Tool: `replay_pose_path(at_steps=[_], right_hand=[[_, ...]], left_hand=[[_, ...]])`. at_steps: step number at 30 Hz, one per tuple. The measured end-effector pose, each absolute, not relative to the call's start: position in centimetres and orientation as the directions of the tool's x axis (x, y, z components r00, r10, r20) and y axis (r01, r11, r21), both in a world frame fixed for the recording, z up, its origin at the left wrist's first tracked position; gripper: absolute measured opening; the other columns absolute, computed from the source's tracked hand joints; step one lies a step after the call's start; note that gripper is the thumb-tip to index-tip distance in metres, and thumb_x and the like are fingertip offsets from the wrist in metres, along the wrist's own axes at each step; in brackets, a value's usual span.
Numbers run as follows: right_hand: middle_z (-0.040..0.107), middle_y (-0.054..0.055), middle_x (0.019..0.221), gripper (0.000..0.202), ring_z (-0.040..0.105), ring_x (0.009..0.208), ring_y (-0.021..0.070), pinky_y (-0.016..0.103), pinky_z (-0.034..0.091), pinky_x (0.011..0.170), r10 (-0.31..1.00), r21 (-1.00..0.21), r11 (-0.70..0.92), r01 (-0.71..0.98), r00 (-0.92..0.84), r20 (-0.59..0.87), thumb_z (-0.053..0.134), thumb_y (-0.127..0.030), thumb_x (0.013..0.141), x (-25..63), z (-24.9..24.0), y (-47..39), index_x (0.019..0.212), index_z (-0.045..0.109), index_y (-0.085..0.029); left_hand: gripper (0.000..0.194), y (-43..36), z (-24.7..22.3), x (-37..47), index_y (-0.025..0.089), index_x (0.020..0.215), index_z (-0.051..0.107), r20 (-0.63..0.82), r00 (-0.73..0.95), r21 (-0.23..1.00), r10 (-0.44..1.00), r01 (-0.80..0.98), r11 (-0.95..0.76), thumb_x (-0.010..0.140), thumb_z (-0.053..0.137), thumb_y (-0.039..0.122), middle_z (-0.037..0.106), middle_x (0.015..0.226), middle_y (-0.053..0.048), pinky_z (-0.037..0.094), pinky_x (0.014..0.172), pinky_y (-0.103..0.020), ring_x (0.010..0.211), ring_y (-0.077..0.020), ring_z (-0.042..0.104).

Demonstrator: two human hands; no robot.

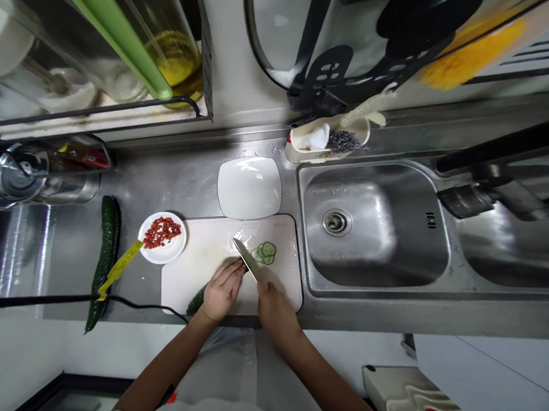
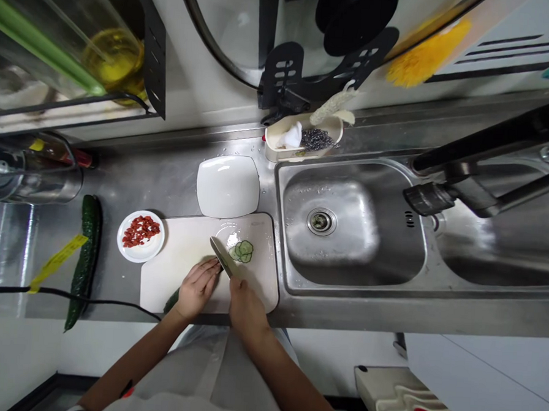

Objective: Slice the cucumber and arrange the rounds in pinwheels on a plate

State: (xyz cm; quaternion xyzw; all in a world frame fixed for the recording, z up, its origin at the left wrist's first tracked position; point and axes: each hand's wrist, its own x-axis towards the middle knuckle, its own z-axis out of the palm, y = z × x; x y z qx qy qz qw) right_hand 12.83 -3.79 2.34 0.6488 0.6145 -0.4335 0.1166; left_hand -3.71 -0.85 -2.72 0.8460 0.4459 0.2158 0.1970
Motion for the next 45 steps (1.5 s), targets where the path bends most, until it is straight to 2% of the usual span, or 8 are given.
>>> replay_pose_path(at_steps=[3, 10, 14, 23, 33, 37, 45], right_hand=[[0.063, 0.011, 0.101, 0.042, 0.063, 0.088, 0.0184, 0.025, 0.044, 0.068, 0.678, -0.363, -0.225, 0.904, -0.122, -0.725, 0.029, -0.007, 0.089, 13.4, 2.9, -4.3, 0.126, 0.047, -0.013], [0.063, 0.008, 0.092, 0.034, 0.065, 0.078, 0.0175, 0.023, 0.039, 0.057, 0.689, -0.328, -0.187, 0.926, -0.115, -0.716, 0.032, -0.004, 0.087, 14.2, 4.9, -6.6, 0.110, 0.054, -0.016], [0.062, 0.007, 0.091, 0.037, 0.064, 0.077, 0.0161, 0.021, 0.037, 0.055, 0.692, -0.320, -0.184, 0.929, -0.109, -0.713, 0.031, -0.001, 0.085, 14.3, 5.4, -7.5, 0.112, 0.052, -0.016], [0.063, 0.009, 0.096, 0.046, 0.064, 0.080, 0.0170, 0.022, 0.040, 0.061, 0.667, -0.318, -0.192, 0.928, -0.115, -0.736, 0.030, 0.000, 0.085, 14.3, 5.8, -7.7, 0.124, 0.047, -0.016], [0.062, 0.008, 0.093, 0.042, 0.064, 0.079, 0.0172, 0.022, 0.039, 0.058, 0.646, -0.318, -0.217, 0.923, -0.108, -0.755, 0.028, 0.000, 0.085, 14.3, 6.1, -7.4, 0.117, 0.050, -0.017], [0.062, 0.007, 0.089, 0.039, 0.064, 0.078, 0.0165, 0.022, 0.037, 0.056, 0.642, -0.337, -0.232, 0.912, -0.117, -0.758, 0.027, 0.000, 0.085, 14.3, 6.2, -7.1, 0.108, 0.053, -0.017], [0.062, 0.008, 0.090, 0.042, 0.063, 0.080, 0.0168, 0.022, 0.040, 0.061, 0.637, -0.347, -0.191, 0.918, -0.153, -0.756, 0.027, 0.001, 0.084, 14.4, 5.9, -6.4, 0.112, 0.053, -0.016]], left_hand=[[0.034, -0.9, -2.7, -3.7, 0.017, 0.119, 0.058, 0.196, 0.499, 0.534, 0.844, 0.668, -0.519, 0.087, 0.050, 0.010, 0.065, 0.116, -0.008, 0.048, 0.101, -0.039, 0.114, -0.0191, 0.057], [0.029, -0.8, -2.8, -3.8, 0.016, 0.114, 0.061, 0.200, 0.496, 0.526, 0.845, 0.674, -0.520, 0.087, 0.050, 0.011, 0.066, 0.111, -0.008, 0.049, 0.100, -0.038, 0.113, -0.0194, 0.057], [0.027, -0.8, -2.7, -3.7, 0.016, 0.111, 0.061, 0.205, 0.489, 0.524, 0.848, 0.677, -0.517, 0.087, 0.050, 0.011, 0.066, 0.111, -0.009, 0.049, 0.100, -0.039, 0.113, -0.0197, 0.057], [0.026, -0.8, -2.8, -3.7, 0.015, 0.110, 0.061, 0.214, 0.486, 0.523, 0.847, 0.676, -0.520, 0.086, 0.052, 0.010, 0.066, 0.110, -0.010, 0.050, 0.098, -0.039, 0.112, -0.0201, 0.058], [0.027, -0.8, -2.7, -3.7, 0.015, 0.111, 0.061, 0.200, 0.496, 0.518, 0.845, 0.678, -0.521, 0.086, 0.052, 0.009, 0.065, 0.109, -0.009, 0.050, 0.098, -0.040, 0.112, -0.0204, 0.058], [0.028, -0.8, -2.7, -3.7, 0.016, 0.111, 0.060, 0.200, 0.499, 0.516, 0.843, 0.678, -0.524, 0.086, 0.051, 0.008, 0.065, 0.110, -0.009, 0.050, 0.098, -0.040, 0.112, -0.0206, 0.058], [0.030, -0.8, -2.9, -3.7, 0.016, 0.113, 0.059, 0.197, 0.508, 0.515, 0.839, 0.674, -0.529, 0.086, 0.051, 0.008, 0.066, 0.109, -0.009, 0.050, 0.097, -0.041, 0.112, -0.0206, 0.058]])
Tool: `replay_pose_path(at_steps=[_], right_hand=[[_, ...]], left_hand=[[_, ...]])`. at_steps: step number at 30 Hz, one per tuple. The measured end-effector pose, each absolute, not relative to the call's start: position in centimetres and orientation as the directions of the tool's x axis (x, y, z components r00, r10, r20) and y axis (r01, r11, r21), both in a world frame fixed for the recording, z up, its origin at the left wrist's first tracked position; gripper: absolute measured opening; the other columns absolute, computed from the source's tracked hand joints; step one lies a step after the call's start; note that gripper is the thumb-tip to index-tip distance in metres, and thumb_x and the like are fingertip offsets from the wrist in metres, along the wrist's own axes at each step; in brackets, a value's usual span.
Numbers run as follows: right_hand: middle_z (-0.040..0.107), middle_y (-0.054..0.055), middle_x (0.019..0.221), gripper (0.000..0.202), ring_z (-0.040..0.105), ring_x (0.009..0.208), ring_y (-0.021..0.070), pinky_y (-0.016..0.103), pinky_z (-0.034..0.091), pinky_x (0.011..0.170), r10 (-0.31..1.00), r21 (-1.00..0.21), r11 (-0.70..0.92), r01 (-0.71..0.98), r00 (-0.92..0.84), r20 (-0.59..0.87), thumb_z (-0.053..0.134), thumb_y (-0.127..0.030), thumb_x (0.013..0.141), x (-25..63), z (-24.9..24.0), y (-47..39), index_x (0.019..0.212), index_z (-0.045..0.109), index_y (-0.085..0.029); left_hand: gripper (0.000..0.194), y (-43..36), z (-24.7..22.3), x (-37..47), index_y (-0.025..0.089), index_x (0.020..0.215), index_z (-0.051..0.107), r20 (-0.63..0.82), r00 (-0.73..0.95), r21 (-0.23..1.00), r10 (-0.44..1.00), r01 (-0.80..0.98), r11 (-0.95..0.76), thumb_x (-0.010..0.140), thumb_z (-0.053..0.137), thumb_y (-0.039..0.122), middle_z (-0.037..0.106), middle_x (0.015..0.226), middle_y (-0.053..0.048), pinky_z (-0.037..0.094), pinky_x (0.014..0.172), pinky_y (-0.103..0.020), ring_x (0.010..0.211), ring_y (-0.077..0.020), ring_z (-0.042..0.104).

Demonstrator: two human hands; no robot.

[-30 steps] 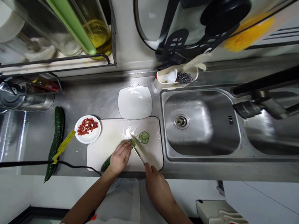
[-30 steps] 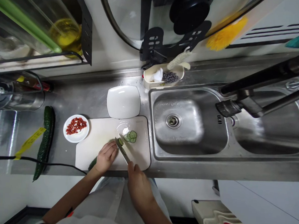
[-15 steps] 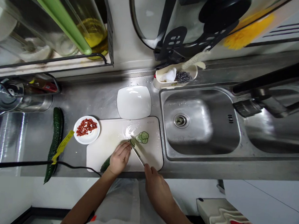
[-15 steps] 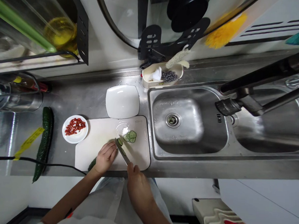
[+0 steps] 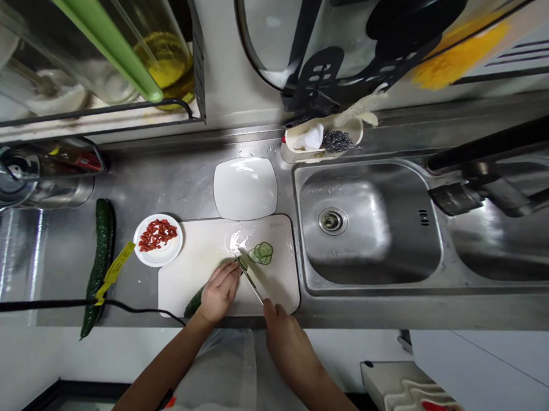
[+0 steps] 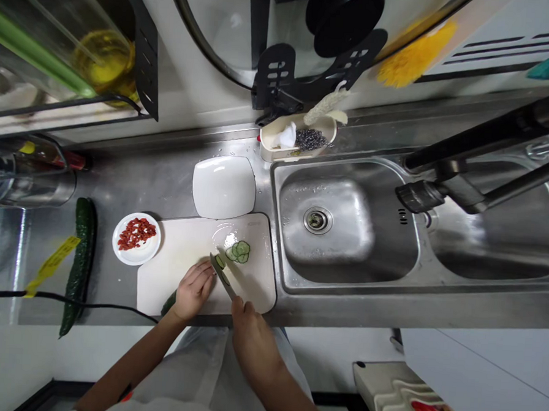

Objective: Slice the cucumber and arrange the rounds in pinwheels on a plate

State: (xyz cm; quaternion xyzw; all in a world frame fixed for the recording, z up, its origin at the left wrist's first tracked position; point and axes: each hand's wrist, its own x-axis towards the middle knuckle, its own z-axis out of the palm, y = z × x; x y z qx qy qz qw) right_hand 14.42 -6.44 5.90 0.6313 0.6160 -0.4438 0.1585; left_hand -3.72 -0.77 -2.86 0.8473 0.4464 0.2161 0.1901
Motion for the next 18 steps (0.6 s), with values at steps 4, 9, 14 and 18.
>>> replay_pose_path(at_steps=[4, 9, 14, 18], right_hand=[[0.063, 0.008, 0.092, 0.042, 0.063, 0.080, 0.0174, 0.023, 0.041, 0.063, 0.644, -0.347, -0.183, 0.920, -0.155, -0.749, 0.027, 0.000, 0.085, 14.51, 6.00, -6.26, 0.113, 0.052, -0.016], [0.063, 0.008, 0.090, 0.042, 0.064, 0.079, 0.0182, 0.025, 0.043, 0.063, 0.623, -0.367, -0.205, 0.907, -0.169, -0.764, 0.025, 0.002, 0.083, 14.52, 6.01, -5.74, 0.108, 0.054, -0.016], [0.063, 0.009, 0.092, 0.042, 0.064, 0.081, 0.0184, 0.026, 0.045, 0.066, 0.643, -0.371, -0.196, 0.908, -0.167, -0.748, 0.026, 0.000, 0.084, 14.28, 5.62, -5.62, 0.112, 0.054, -0.015], [0.063, 0.011, 0.096, 0.042, 0.063, 0.082, 0.0182, 0.026, 0.046, 0.069, 0.634, -0.362, -0.172, 0.916, -0.178, -0.753, 0.027, -0.002, 0.086, 14.13, 5.56, -5.48, 0.117, 0.052, -0.014]], left_hand=[[0.029, -0.75, -2.76, -3.71, 0.016, 0.113, 0.059, 0.200, 0.508, 0.515, 0.838, 0.673, -0.531, 0.086, 0.050, 0.008, 0.066, 0.108, -0.009, 0.051, 0.097, -0.041, 0.111, -0.0202, 0.058], [0.028, -0.76, -2.74, -3.70, 0.016, 0.112, 0.061, 0.202, 0.507, 0.516, 0.838, 0.672, -0.531, 0.087, 0.050, 0.010, 0.067, 0.107, -0.009, 0.051, 0.097, -0.041, 0.111, -0.0204, 0.059], [0.029, -0.82, -2.99, -3.82, 0.017, 0.114, 0.060, 0.198, 0.506, 0.518, 0.839, 0.673, -0.528, 0.088, 0.048, 0.011, 0.067, 0.109, -0.008, 0.051, 0.097, -0.041, 0.111, -0.0200, 0.060], [0.029, -0.86, -3.07, -3.87, 0.017, 0.114, 0.060, 0.197, 0.503, 0.514, 0.841, 0.678, -0.526, 0.088, 0.048, 0.011, 0.067, 0.109, -0.008, 0.051, 0.097, -0.041, 0.112, -0.0197, 0.059]])
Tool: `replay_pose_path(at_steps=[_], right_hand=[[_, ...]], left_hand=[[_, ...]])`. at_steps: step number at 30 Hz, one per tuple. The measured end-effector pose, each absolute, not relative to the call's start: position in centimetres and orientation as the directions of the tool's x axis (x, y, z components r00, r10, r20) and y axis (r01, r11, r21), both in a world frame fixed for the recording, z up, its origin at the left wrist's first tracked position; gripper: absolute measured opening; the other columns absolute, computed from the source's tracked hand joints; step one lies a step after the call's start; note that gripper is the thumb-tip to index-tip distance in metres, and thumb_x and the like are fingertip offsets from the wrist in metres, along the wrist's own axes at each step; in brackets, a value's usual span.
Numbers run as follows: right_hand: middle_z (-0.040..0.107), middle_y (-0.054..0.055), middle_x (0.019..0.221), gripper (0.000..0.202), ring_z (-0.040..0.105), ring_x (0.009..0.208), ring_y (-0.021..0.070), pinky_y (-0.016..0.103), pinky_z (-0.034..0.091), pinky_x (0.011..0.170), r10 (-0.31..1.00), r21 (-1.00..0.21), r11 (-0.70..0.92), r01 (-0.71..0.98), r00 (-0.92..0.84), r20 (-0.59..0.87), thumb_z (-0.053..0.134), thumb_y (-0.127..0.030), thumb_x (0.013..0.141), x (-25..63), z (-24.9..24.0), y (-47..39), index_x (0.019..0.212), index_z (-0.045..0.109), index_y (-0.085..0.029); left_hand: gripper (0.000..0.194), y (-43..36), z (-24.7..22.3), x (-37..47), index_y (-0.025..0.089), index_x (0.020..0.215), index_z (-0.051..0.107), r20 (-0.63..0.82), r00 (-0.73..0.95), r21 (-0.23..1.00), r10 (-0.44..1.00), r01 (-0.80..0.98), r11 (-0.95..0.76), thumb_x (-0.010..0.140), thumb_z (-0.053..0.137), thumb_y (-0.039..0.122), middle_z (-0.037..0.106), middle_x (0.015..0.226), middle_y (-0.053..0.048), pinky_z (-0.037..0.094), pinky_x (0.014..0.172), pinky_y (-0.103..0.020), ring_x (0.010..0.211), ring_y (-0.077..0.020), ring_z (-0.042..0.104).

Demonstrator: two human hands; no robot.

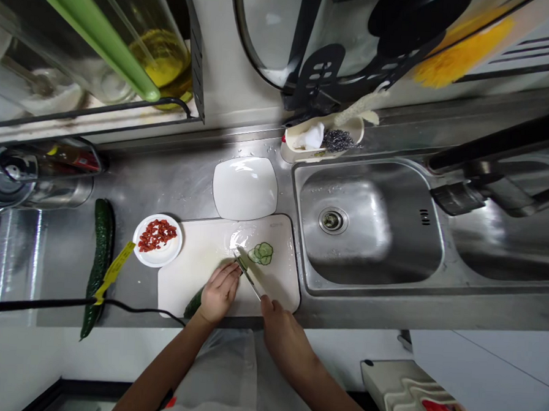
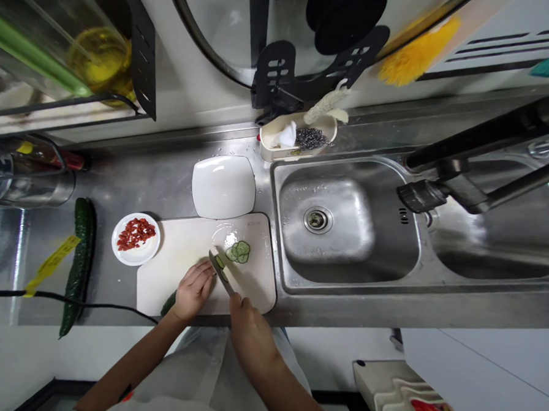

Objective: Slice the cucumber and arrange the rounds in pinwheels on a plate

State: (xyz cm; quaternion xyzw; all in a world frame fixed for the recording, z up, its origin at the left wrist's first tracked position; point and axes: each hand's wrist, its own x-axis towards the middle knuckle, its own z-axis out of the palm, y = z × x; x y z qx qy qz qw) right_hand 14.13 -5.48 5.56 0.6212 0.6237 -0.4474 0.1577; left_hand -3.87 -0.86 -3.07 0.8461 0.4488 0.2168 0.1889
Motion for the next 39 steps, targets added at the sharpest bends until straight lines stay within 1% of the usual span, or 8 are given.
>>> replay_pose_path(at_steps=[4, 8, 14, 18, 21, 24, 33, 39], right_hand=[[0.063, 0.010, 0.096, 0.043, 0.063, 0.082, 0.0178, 0.026, 0.046, 0.070, 0.647, -0.353, -0.171, 0.920, -0.166, -0.744, 0.026, -0.002, 0.086, 13.9, 5.1, -5.4, 0.120, 0.050, -0.014], [0.063, 0.009, 0.093, 0.042, 0.062, 0.080, 0.0155, 0.024, 0.044, 0.067, 0.670, -0.369, -0.193, 0.909, -0.152, -0.726, 0.025, -0.002, 0.086, 13.6, 4.3, -5.5, 0.115, 0.052, -0.015], [0.063, 0.010, 0.094, 0.042, 0.062, 0.083, 0.0172, 0.025, 0.043, 0.067, 0.664, -0.369, -0.193, 0.909, -0.156, -0.731, 0.023, -0.004, 0.088, 13.4, 4.2, -4.8, 0.118, 0.052, -0.014], [0.064, 0.010, 0.093, 0.040, 0.063, 0.084, 0.0186, 0.026, 0.043, 0.068, 0.672, -0.375, -0.186, 0.908, -0.161, -0.723, 0.024, -0.004, 0.089, 13.1, 3.9, -4.4, 0.114, 0.053, -0.013], [0.064, 0.010, 0.092, 0.037, 0.063, 0.083, 0.0171, 0.024, 0.043, 0.068, 0.695, -0.373, -0.175, 0.911, -0.154, -0.703, 0.027, -0.004, 0.089, 12.9, 3.4, -4.4, 0.113, 0.053, -0.013], [0.065, 0.010, 0.092, 0.038, 0.063, 0.081, 0.0164, 0.024, 0.045, 0.069, 0.700, -0.371, -0.175, 0.912, -0.149, -0.698, 0.027, -0.004, 0.088, 12.6, 2.9, -4.3, 0.115, 0.052, -0.013], [0.064, 0.012, 0.103, 0.040, 0.064, 0.090, 0.0179, 0.025, 0.045, 0.073, 0.672, -0.356, -0.212, 0.910, -0.128, -0.729, 0.027, -0.004, 0.089, 12.1, 2.3, -3.8, 0.121, 0.050, -0.013], [0.064, 0.010, 0.102, 0.039, 0.064, 0.089, 0.0183, 0.024, 0.045, 0.069, 0.682, -0.334, -0.214, 0.918, -0.105, -0.724, 0.030, -0.009, 0.091, 13.2, 2.5, -4.4, 0.126, 0.046, -0.014]], left_hand=[[0.030, -0.9, -3.0, -3.8, 0.017, 0.115, 0.060, 0.197, 0.503, 0.513, 0.842, 0.679, -0.525, 0.087, 0.049, 0.011, 0.067, 0.110, -0.008, 0.050, 0.098, -0.041, 0.113, -0.0201, 0.058], [0.031, -0.9, -3.0, -3.8, 0.017, 0.115, 0.060, 0.199, 0.501, 0.518, 0.842, 0.676, -0.524, 0.087, 0.050, 0.009, 0.067, 0.110, -0.009, 0.051, 0.098, -0.042, 0.112, -0.0206, 0.059], [0.032, -0.8, -2.9, -3.8, 0.017, 0.117, 0.059, 0.197, 0.504, 0.516, 0.841, 0.676, -0.526, 0.087, 0.050, 0.010, 0.066, 0.112, -0.009, 0.051, 0.098, -0.042, 0.112, -0.0209, 0.059], [0.032, -0.9, -3.0, -3.8, 0.018, 0.118, 0.059, 0.188, 0.505, 0.513, 0.842, 0.681, -0.523, 0.088, 0.049, 0.011, 0.066, 0.113, -0.009, 0.051, 0.097, -0.042, 0.112, -0.0208, 0.059], [0.032, -1.0, -3.1, -3.9, 0.018, 0.118, 0.059, 0.187, 0.501, 0.516, 0.845, 0.682, -0.519, 0.088, 0.049, 0.012, 0.066, 0.113, -0.008, 0.051, 0.097, -0.042, 0.112, -0.0205, 0.059], [0.033, -1.0, -3.1, -3.8, 0.018, 0.118, 0.059, 0.184, 0.500, 0.518, 0.846, 0.682, -0.516, 0.088, 0.049, 0.011, 0.066, 0.113, -0.008, 0.051, 0.098, -0.042, 0.112, -0.0203, 0.059], [0.032, -0.9, -2.9, -3.7, 0.018, 0.119, 0.059, 0.174, 0.504, 0.519, 0.846, 0.683, -0.513, 0.090, 0.045, 0.014, 0.066, 0.115, -0.009, 0.050, 0.099, -0.042, 0.112, -0.0206, 0.059], [0.031, -1.0, -3.1, -3.8, 0.019, 0.118, 0.059, 0.183, 0.493, 0.526, 0.850, 0.682, -0.509, 0.090, 0.046, 0.014, 0.065, 0.115, -0.008, 0.050, 0.099, -0.043, 0.113, -0.0203, 0.058]])
